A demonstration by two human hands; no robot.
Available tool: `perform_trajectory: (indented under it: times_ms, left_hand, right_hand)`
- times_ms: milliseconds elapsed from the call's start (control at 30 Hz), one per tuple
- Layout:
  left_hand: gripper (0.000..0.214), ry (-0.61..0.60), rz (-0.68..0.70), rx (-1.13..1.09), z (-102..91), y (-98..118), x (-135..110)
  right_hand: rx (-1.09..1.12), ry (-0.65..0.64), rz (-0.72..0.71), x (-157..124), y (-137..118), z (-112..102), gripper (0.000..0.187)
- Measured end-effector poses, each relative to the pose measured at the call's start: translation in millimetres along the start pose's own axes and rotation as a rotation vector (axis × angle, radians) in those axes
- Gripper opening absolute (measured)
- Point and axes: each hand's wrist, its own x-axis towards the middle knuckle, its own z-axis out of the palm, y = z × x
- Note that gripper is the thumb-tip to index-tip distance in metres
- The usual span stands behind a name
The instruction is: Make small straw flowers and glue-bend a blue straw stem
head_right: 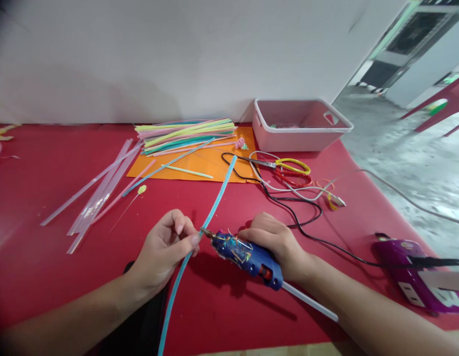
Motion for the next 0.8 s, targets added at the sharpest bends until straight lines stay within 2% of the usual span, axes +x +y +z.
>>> perform_trajectory:
  times_ms: [467,800]
  left_hand:
    - [0.036,0.002,0.043,0.012,0.9,0.8,-0.9]
    - [0.036,0.000,0.031,0.006,1.2,2.8,-0.5]
  right_hand:
    - [-0.001,0.006,0.049,-2.8,-0.9,-0.5,0.018]
    - [0.002,0.019,0.028,-0.2,-1.3,-0.4,0.020]
